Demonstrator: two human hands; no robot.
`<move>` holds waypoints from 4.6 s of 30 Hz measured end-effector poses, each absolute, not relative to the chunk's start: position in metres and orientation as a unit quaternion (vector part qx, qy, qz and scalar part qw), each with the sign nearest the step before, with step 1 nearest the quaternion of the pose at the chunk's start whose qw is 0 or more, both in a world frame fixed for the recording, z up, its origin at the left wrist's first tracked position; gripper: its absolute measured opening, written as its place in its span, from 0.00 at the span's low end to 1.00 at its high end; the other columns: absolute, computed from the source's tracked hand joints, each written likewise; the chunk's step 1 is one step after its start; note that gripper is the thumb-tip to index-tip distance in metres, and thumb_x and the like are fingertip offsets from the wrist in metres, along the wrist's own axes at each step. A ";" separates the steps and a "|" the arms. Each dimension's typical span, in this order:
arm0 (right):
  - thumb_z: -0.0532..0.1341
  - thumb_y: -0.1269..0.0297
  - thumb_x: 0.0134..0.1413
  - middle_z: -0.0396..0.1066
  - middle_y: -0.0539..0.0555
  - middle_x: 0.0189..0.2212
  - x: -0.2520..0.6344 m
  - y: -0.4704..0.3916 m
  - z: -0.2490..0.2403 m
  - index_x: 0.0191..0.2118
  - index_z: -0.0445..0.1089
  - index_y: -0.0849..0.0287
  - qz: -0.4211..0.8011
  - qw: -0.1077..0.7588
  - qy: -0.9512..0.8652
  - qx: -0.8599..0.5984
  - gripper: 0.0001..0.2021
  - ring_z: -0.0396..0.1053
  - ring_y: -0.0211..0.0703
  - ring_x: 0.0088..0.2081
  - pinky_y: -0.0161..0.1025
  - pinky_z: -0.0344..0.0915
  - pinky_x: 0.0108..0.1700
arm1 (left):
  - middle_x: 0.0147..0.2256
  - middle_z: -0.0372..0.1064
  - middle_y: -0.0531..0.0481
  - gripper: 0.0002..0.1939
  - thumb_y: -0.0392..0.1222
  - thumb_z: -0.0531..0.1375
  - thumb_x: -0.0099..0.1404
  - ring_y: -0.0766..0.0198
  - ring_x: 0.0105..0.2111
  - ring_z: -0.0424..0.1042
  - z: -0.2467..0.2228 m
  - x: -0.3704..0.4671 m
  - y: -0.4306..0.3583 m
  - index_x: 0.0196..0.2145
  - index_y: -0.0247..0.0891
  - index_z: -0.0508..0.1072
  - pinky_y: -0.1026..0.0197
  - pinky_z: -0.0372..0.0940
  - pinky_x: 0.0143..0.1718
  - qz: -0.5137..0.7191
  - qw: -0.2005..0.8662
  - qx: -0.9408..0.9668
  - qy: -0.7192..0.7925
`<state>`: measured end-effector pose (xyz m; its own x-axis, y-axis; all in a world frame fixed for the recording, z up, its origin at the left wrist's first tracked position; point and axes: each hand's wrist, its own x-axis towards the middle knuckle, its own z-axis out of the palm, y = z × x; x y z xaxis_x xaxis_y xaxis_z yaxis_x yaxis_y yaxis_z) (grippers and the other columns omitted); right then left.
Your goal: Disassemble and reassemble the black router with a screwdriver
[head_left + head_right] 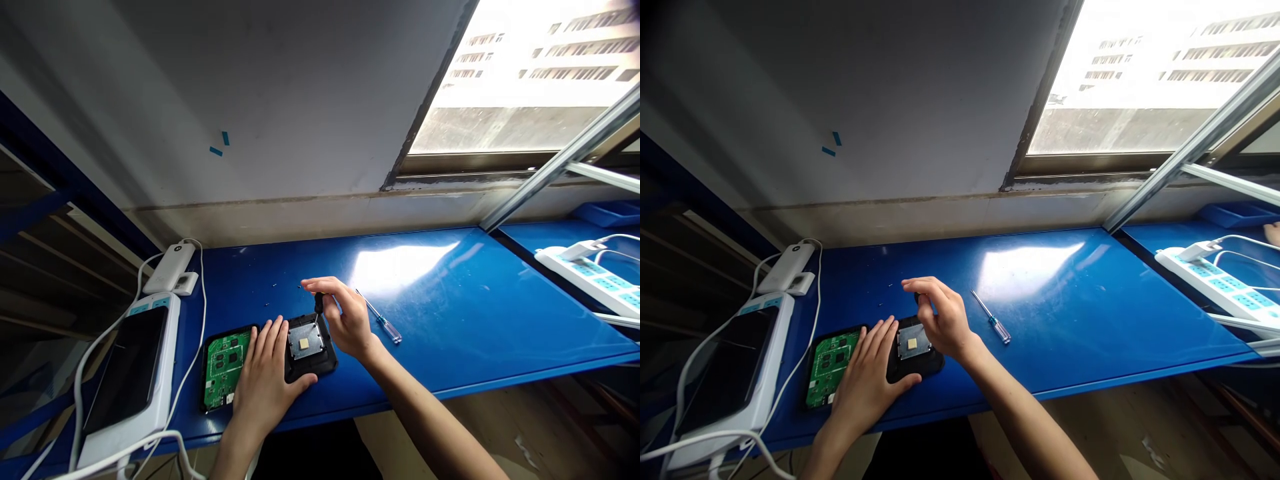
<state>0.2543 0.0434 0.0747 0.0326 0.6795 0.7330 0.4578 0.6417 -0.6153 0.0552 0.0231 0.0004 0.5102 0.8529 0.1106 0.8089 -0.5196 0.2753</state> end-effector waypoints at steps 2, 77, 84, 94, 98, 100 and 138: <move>0.53 0.73 0.69 0.76 0.56 0.45 0.256 0.043 0.075 0.48 0.73 0.53 0.096 0.592 -0.688 -0.409 0.13 0.77 0.43 0.45 0.43 0.76 0.44 | 0.69 0.56 0.38 0.48 0.66 0.63 0.62 0.44 0.70 0.54 0.000 0.055 0.023 0.69 0.38 0.53 0.35 0.49 0.70 0.123 0.094 0.864 0.480; 0.52 0.73 0.70 0.76 0.55 0.47 0.251 0.044 0.071 0.54 0.70 0.50 0.072 0.583 -0.676 -0.445 0.16 0.77 0.42 0.45 0.42 0.77 0.45 | 0.70 0.55 0.39 0.42 0.63 0.65 0.62 0.42 0.70 0.54 0.007 0.057 0.022 0.67 0.41 0.61 0.33 0.48 0.70 0.107 0.112 0.863 0.480; 0.61 0.73 0.65 0.72 0.55 0.47 0.253 0.039 0.065 0.53 0.70 0.48 0.035 0.597 -0.669 -0.441 0.15 0.76 0.43 0.44 0.43 0.77 0.44 | 0.70 0.55 0.39 0.42 0.63 0.64 0.63 0.42 0.70 0.53 0.009 0.057 0.021 0.67 0.41 0.61 0.34 0.47 0.70 0.103 0.115 0.862 0.483; 0.59 0.75 0.66 0.71 0.55 0.48 0.268 0.042 0.049 0.59 0.67 0.46 0.046 0.633 -0.627 -0.451 0.21 0.77 0.41 0.41 0.44 0.80 0.39 | 0.71 0.51 0.40 0.43 0.62 0.66 0.62 0.42 0.71 0.50 0.013 0.059 0.021 0.68 0.40 0.60 0.35 0.46 0.71 0.086 0.127 0.857 0.491; 0.59 0.72 0.67 0.69 0.54 0.50 0.266 0.046 0.047 0.57 0.67 0.45 0.070 0.671 -0.588 -0.445 0.17 0.78 0.42 0.41 0.45 0.80 0.40 | 0.71 0.51 0.40 0.44 0.62 0.66 0.62 0.42 0.71 0.49 0.014 0.059 0.022 0.69 0.40 0.60 0.35 0.46 0.71 0.071 0.124 0.857 0.494; 0.59 0.69 0.68 0.68 0.53 0.49 0.264 0.051 0.046 0.55 0.67 0.46 0.096 0.692 -0.565 -0.440 0.15 0.78 0.41 0.41 0.45 0.80 0.41 | 0.72 0.50 0.41 0.44 0.62 0.66 0.62 0.43 0.71 0.49 0.015 0.059 0.022 0.69 0.41 0.59 0.35 0.46 0.70 0.064 0.123 0.857 0.496; 0.61 0.50 0.64 0.74 0.53 0.42 0.284 0.067 0.026 0.53 0.63 0.53 0.248 0.702 -0.378 -0.550 0.18 0.75 0.41 0.35 0.40 0.74 0.38 | 0.71 0.52 0.44 0.38 0.65 0.48 0.73 0.44 0.72 0.46 0.024 0.071 0.056 0.70 0.39 0.57 0.34 0.47 0.70 0.042 0.126 0.869 0.476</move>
